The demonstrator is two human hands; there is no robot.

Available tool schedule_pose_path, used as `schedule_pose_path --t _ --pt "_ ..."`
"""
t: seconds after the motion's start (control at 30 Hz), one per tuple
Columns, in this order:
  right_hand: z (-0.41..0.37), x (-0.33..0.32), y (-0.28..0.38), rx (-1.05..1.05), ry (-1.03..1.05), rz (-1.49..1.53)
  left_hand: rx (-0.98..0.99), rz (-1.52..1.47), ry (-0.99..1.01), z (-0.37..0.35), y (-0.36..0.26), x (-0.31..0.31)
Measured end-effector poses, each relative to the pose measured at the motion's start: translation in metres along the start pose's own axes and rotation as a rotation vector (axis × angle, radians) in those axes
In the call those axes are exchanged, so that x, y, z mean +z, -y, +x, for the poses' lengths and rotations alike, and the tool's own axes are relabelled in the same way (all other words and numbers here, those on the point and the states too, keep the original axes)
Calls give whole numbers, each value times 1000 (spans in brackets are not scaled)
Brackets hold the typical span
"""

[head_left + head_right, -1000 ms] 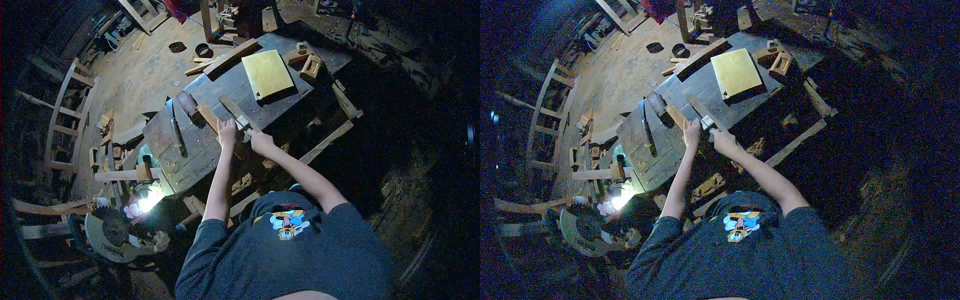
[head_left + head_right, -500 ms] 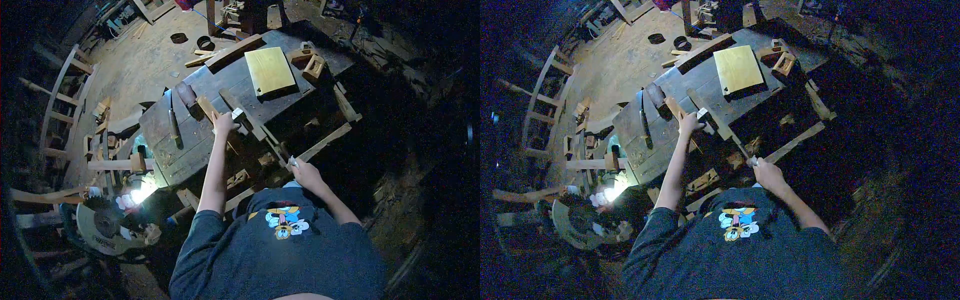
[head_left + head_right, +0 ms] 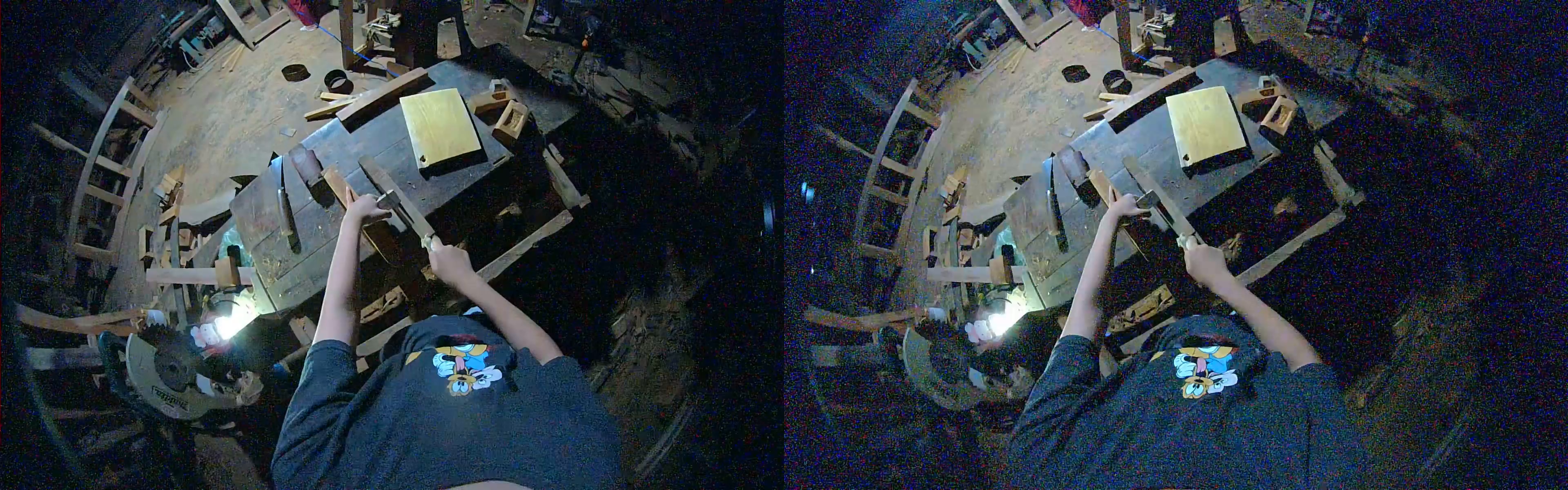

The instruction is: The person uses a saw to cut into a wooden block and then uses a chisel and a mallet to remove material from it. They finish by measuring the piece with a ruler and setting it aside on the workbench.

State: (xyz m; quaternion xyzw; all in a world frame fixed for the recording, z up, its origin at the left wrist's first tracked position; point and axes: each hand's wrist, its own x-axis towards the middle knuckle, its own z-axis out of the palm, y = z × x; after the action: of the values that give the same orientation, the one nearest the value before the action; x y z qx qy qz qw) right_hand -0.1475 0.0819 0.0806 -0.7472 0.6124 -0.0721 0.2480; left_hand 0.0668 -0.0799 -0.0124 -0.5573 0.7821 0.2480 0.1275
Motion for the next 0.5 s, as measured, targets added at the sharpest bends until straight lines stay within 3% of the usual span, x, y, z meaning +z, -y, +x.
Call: schedule_pose_path --t 0.1,0.2,0.4,0.5 --pt "-9 9 -10 -67 2 -62 18 182 -59 5 6 5" --pt "-7 20 -19 -90 -11 -69 55 85 -203 -23 -13 -17" --pt "10 37 -16 -107 -74 -68 173 131 -168 -17 -9 -24" --pt "36 34 4 -127 -153 -22 130 120 -131 -22 -14 -28"
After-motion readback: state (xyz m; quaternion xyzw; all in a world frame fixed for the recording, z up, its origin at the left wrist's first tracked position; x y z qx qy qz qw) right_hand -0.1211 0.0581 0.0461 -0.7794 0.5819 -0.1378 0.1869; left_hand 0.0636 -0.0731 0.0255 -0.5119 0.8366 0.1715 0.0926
